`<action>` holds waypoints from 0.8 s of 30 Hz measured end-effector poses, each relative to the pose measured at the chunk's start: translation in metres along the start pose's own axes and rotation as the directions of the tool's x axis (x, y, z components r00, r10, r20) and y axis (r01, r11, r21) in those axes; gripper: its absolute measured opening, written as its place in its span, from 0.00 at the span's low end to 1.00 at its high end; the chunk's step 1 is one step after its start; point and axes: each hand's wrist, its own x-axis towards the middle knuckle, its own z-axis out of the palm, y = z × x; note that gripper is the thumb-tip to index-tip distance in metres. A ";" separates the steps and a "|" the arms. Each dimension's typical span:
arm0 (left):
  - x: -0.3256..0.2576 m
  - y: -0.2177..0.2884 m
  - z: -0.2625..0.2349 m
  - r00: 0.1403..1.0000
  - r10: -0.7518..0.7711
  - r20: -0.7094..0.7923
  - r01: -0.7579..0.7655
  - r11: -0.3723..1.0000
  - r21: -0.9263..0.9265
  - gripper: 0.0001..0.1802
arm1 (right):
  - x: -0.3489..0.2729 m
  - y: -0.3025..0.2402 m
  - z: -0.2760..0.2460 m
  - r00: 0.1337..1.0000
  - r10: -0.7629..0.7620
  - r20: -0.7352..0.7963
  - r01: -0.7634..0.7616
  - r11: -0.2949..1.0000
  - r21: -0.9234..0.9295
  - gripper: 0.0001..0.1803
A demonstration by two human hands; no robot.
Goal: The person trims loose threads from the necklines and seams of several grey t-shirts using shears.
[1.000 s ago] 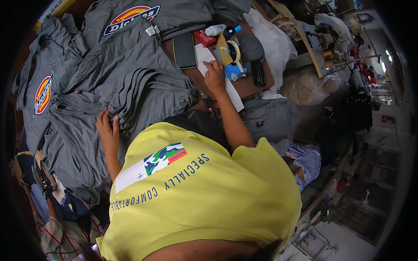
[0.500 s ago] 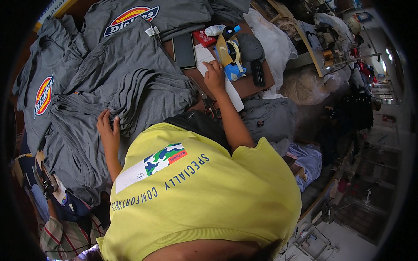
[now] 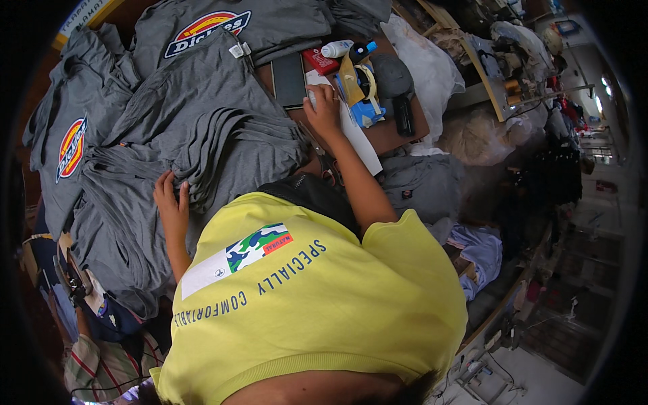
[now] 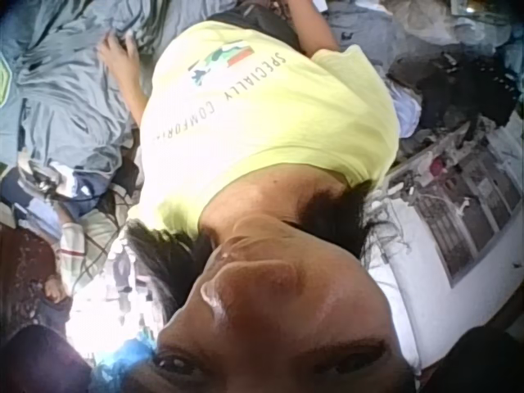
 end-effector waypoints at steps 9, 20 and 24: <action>0.001 0.000 0.001 1.000 -0.003 -0.001 0.003 1.000 0.017 0.20 | 0.015 -0.011 0.013 0.995 -0.093 0.042 0.093 0.996 -0.009 0.16; 0.000 -0.003 0.002 1.000 -0.008 -0.003 0.008 1.000 0.006 0.20 | 0.012 -0.015 0.009 0.975 -0.092 0.202 0.108 0.992 -0.071 0.14; 0.001 0.000 0.001 1.000 -0.020 0.003 0.020 1.000 0.004 0.20 | 0.014 -0.021 0.009 0.981 -0.103 0.165 0.118 0.989 -0.085 0.15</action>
